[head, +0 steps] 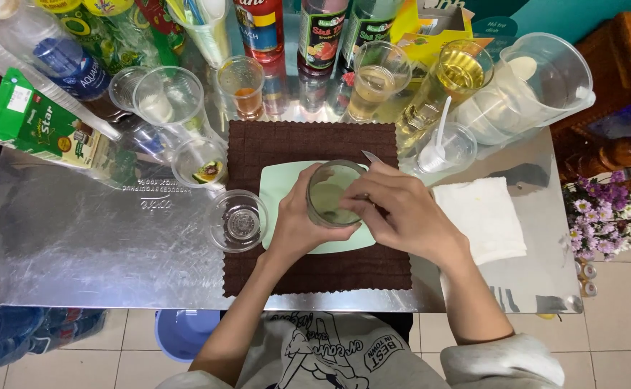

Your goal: Preparing a green beverage by stirring it in a glass, adding ice to a shaker, and then shaking the mixture.

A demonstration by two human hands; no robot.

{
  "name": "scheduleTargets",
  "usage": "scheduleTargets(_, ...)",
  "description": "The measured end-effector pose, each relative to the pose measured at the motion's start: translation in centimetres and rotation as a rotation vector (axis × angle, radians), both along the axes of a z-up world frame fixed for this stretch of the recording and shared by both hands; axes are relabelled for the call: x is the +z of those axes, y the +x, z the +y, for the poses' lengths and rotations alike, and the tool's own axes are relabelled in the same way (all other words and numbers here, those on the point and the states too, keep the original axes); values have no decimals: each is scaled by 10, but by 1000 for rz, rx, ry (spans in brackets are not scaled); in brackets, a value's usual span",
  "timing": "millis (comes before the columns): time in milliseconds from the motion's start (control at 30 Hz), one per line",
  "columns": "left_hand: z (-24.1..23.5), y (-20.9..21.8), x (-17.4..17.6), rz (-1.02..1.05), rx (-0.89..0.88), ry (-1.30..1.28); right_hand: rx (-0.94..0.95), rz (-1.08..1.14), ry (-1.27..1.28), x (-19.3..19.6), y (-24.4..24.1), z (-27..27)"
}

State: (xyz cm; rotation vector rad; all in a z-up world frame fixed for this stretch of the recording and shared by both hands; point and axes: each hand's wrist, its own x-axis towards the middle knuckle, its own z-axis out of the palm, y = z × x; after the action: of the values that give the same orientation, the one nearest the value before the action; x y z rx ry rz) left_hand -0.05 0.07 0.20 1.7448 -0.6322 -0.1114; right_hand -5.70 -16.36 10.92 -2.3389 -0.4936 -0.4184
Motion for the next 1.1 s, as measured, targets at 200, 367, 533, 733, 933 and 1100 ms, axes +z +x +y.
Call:
scheduleTargets(200, -1, -1, 0, -37, 23, 13, -2, 80, -19, -5, 0, -1)
scheduleTargets(367, -2, 0, -5, -36, 17, -20, -12, 54, -59, 0, 1, -3)
scheduleTargets(533, -1, 0, 1, -36, 1, -23, 2, 34, -37, 5, 1, 0)
scheduleTargets(733, 0, 0, 1, -31, -6, -17, 11, 47, -23, 4, 0, 0)
scheduleTargets(933, 0, -1, 3, -37, 13, -1, 16, 99, 7, 4, 0, -3)
scheduleTargets(1100, -2, 0, 4, -54, 27, 12, 20, 70, -27, 1, 0, -7)
